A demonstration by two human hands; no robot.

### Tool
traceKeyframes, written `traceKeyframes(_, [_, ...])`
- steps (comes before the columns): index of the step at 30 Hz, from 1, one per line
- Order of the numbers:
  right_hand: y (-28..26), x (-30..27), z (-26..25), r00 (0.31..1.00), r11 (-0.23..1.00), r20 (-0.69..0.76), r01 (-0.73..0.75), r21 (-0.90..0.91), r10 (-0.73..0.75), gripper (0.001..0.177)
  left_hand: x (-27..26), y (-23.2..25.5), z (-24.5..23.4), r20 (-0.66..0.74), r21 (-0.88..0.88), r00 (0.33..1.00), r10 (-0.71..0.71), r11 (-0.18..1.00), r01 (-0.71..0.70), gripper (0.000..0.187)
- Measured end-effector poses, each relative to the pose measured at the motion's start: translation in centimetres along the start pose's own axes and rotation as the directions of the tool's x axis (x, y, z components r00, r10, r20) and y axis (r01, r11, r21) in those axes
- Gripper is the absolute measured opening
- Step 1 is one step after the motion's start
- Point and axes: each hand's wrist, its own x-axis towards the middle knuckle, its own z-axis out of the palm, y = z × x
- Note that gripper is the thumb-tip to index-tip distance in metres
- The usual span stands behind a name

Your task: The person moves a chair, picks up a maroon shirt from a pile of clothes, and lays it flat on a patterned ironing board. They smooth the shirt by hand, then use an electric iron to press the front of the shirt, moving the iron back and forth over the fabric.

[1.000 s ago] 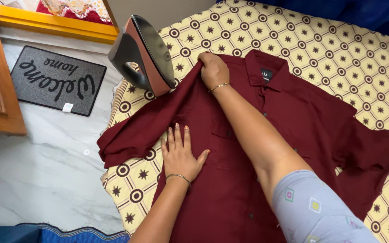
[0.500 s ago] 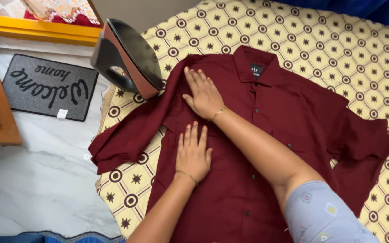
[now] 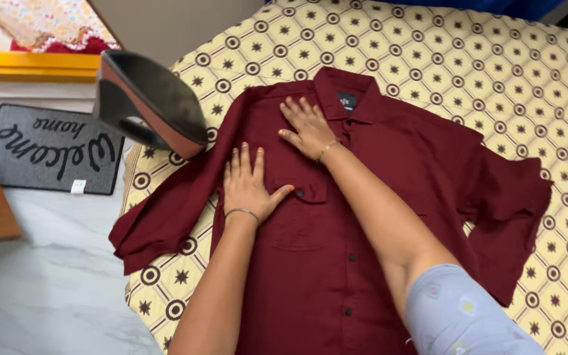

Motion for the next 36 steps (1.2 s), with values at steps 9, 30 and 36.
traceKeyframes(9, [7.7, -7.2, -5.4, 0.934, 0.977, -0.293, -0.18, 0.116, 0.206, 0.043, -0.1, 6.6, 1.9, -0.044, -0.047, 0.97, 0.238, 0.97, -0.24, 0.089])
traceKeyframes(30, [10.6, -5.1, -6.9, 0.936, 0.98, -0.293, -0.18, 0.084, 0.197, 0.029, -1.9, 12.7, 3.1, 0.173, -0.11, 0.89, 0.422, 0.906, -0.408, 0.096])
traceKeyframes(36, [8.3, -3.6, -6.8, 0.946, 0.959, -0.161, -0.282, 0.007, 0.28, 0.039, -1.9, 12.8, 3.2, 0.159, -0.119, 0.892, 0.423, 0.905, -0.408, 0.096])
